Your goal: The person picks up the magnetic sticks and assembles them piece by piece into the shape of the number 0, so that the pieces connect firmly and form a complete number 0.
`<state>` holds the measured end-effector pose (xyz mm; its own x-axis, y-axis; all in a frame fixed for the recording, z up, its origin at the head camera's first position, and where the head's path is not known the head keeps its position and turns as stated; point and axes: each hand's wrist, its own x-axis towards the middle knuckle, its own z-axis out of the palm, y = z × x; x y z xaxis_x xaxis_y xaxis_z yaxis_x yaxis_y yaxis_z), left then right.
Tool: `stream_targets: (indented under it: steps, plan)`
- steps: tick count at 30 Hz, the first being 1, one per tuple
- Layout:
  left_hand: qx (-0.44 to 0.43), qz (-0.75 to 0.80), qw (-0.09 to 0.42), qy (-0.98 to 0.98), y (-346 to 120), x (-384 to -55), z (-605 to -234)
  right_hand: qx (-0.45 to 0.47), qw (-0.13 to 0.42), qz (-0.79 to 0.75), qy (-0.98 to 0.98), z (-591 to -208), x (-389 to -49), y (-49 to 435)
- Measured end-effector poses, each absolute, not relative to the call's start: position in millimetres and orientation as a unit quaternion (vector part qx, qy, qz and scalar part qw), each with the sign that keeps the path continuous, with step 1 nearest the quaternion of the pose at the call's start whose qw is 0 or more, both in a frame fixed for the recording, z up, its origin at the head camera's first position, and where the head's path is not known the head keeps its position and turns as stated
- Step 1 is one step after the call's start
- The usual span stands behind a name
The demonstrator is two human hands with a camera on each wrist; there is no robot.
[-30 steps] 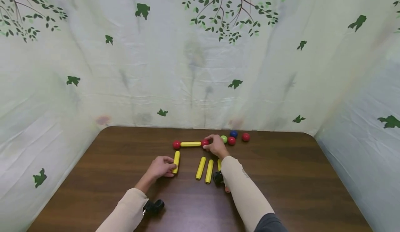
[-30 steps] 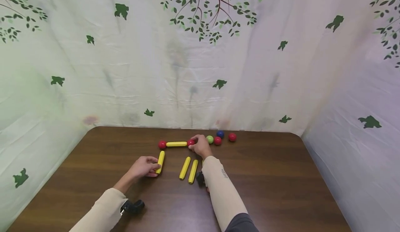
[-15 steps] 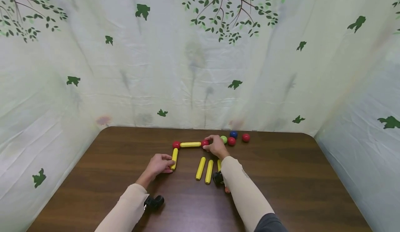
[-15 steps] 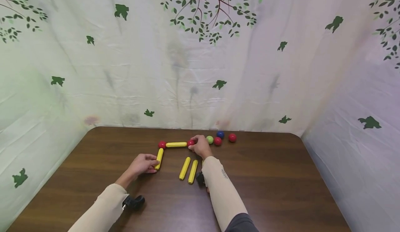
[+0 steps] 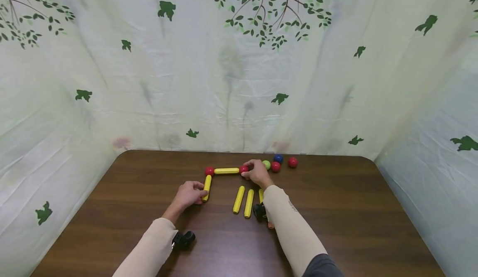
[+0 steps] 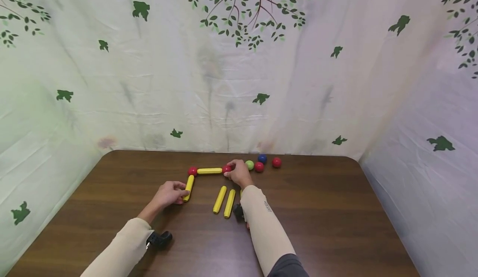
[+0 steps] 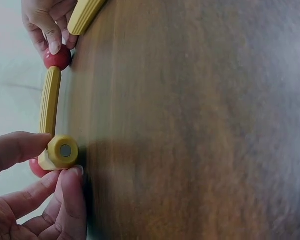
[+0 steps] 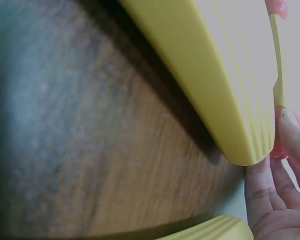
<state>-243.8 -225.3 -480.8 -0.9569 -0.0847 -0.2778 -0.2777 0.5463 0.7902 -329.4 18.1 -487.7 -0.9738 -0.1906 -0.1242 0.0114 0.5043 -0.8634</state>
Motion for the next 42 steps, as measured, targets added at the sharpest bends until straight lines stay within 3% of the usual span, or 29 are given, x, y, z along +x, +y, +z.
stream_targets:
  steps: [11, 24, 42]
  plan:
    - [-0.085, 0.392, 0.121, 0.908, -231.5, -249.2, -473.5, -0.052, 0.099, -0.495, 0.862, -487.7, -326.3, 18.6]
    - [0.011, 0.501, 0.082, 0.862, -247.2, -304.5, -480.9, -0.045, 0.087, -0.487, 0.868, -483.2, -327.6, 19.9]
    - [0.054, 0.501, 0.092, 0.859, -249.1, -317.9, -499.1, -0.033, 0.112, -0.497, 0.860, -480.0, -327.4, 17.0]
